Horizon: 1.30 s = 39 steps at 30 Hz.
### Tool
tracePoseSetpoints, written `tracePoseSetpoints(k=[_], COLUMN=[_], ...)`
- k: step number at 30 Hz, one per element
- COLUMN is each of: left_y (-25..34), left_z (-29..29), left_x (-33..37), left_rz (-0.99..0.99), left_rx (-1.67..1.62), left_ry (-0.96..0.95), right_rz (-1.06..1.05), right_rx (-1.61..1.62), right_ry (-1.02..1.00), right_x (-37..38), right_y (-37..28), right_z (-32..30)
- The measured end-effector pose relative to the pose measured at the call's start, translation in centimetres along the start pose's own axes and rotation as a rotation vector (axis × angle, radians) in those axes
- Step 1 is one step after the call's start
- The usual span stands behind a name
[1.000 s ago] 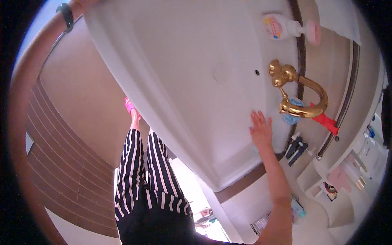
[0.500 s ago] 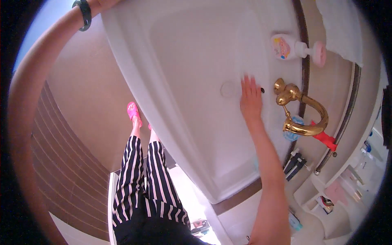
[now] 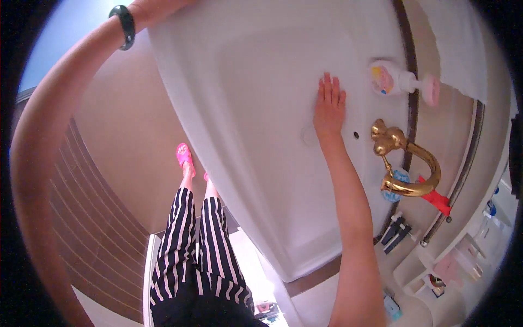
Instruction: The person wipes the surface of a sink and a faucet with a cloth and then uses a sponge on the faucet.
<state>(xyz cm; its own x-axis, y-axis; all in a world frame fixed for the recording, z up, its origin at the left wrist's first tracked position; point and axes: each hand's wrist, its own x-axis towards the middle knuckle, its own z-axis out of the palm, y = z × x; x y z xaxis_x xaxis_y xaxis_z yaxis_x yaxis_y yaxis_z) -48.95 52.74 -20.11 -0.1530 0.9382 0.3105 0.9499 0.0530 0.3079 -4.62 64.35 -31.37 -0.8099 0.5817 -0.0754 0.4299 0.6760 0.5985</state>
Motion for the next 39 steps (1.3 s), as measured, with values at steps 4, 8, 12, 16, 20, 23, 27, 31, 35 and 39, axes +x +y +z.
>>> tracePoseSetpoints(k=[4,8,12,16,20,23,27,31,35,39], left_y=[-0.3,-1.1,0.2,0.3,-0.5,-0.2,0.4,0.1,-0.3,-0.2], left_z=[0.2,-0.5,-0.2,0.4,-0.9,-0.7,-0.6,-0.1,-0.5,-1.0], left_x=[-0.5,-0.4,0.3,-0.2,-0.4,0.1,0.5,0.1,-0.2,0.4], left_rz=[-0.081,-0.073,-0.06,-0.059,-0.075,-0.038,-0.044,-0.083,-0.06,-0.008], left_rx=[0.002,-0.009,-0.039,-0.023,-0.003,-0.013,-0.056,-0.02,-0.025,-0.017], left_ry=[-0.019,0.006,-0.075,0.024,-0.012,0.005,-0.001,-0.041,-0.041,-0.027], right_rz=[-0.028,0.209,0.21,0.184,0.219,0.287,0.292,0.253,0.332,0.28], right_rx=[0.013,0.077,0.215,0.252,0.337,0.265,0.328,0.288,0.316,0.269], right_ry=[-0.232,-0.376,-0.122,0.044,0.052,-0.111,0.002,0.04,-0.193,-0.119], right_x=[-7.5,-20.4,-18.0,-5.0,-9.7,-14.8,-9.6,-5.5,-14.7,-15.4], right_y=[2.0,4.3,6.9,5.4,4.0,4.9,4.1,4.4,4.6,5.4], right_z=[-1.1,-2.1,-1.2,-3.8,-2.9,-2.4,-2.5,-3.9,-2.5,-1.7])
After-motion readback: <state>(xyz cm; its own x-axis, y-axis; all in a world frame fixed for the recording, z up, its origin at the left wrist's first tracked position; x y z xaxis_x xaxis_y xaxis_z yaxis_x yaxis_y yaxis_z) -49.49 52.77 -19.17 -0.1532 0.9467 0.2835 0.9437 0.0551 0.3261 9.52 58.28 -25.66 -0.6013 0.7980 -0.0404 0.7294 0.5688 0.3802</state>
